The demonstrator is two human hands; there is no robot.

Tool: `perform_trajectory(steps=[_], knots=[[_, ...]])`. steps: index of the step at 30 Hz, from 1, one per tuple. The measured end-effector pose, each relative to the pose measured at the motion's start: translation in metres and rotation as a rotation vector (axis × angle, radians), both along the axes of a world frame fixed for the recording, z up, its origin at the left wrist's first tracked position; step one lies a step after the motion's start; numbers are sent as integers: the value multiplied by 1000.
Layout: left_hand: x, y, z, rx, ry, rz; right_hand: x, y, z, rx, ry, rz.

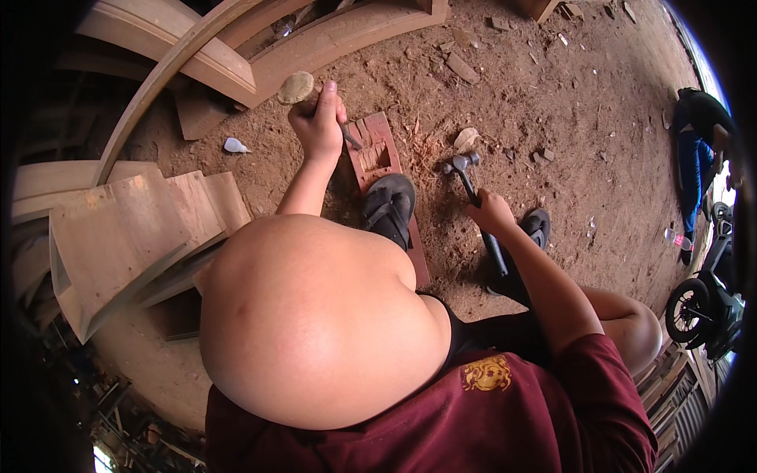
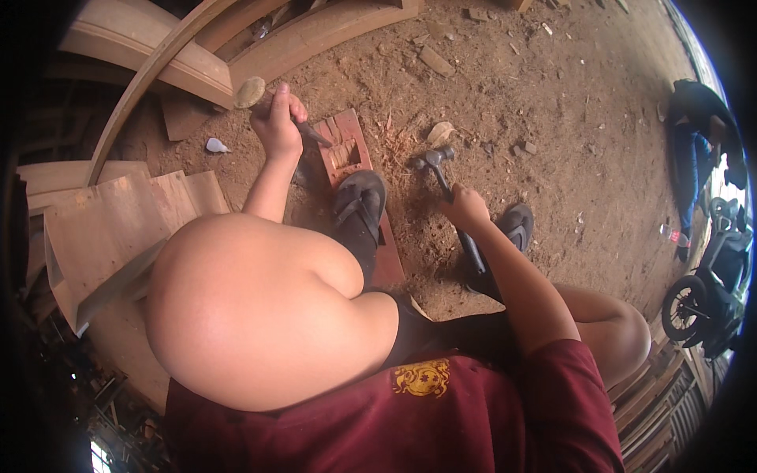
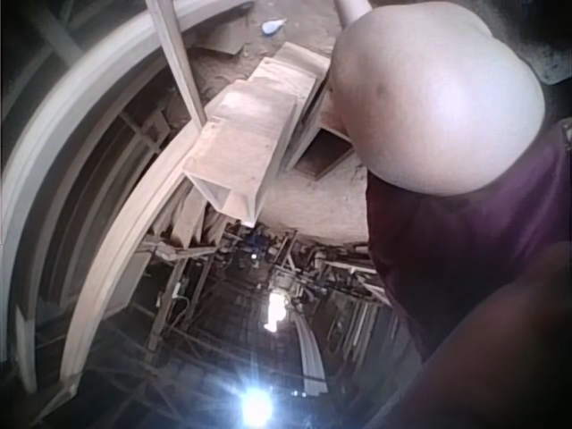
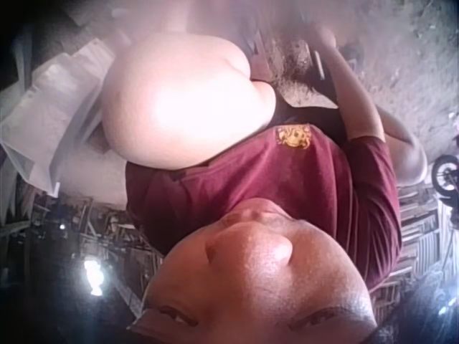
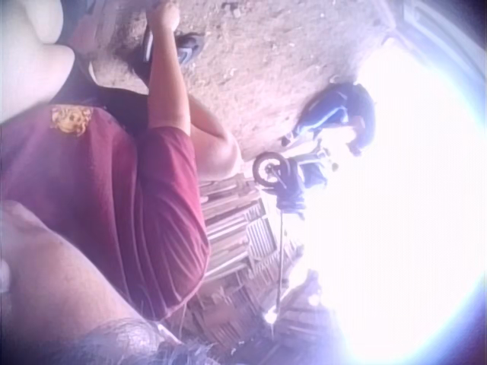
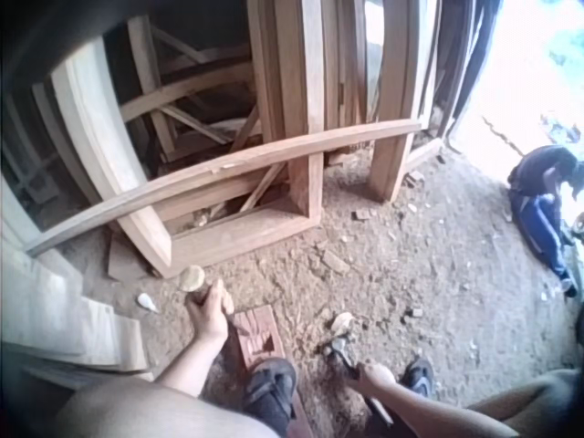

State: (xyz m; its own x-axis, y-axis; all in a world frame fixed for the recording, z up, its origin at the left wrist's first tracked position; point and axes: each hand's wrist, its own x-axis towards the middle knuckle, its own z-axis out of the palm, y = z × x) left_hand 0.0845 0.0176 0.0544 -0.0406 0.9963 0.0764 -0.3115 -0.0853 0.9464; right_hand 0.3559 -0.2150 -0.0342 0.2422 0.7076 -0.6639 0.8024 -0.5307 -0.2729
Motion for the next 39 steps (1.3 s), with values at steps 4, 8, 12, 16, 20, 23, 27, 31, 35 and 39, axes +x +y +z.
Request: perform_trajectory(steps=[4, 8, 12, 16, 20, 23, 27, 31, 35, 39], knots=[[7, -6, -2, 43, 90, -28, -5, 9, 5, 56, 136, -335], [0, -8, -22, 150, 191, -111, -12, 51, 66, -92, 330, -404], [6, -10, -21, 173, 165, -109, -11, 72, 99, 50, 386, -388], [4, -11, -12, 170, 143, -91, -15, 89, 127, 218, 533, -437], [-6, -5, -13, 97, -17, -97, -24, 99, 151, 266, 523, -404], [-3, -2, -9, 62, -67, -59, -25, 100, 154, 229, 644, -513], [0, -6, -7, 85, -32, -47, -32, 100, 155, 210, 659, -551], [-1, -6, -11, 74, -70, -69, -31, 100, 153, 252, 658, -526], [1, -10, -13, 76, -44, -75, -35, 103, 161, 251, 668, -548], [3, -12, -11, 62, -29, -84, -35, 103, 168, 271, 685, -544]])
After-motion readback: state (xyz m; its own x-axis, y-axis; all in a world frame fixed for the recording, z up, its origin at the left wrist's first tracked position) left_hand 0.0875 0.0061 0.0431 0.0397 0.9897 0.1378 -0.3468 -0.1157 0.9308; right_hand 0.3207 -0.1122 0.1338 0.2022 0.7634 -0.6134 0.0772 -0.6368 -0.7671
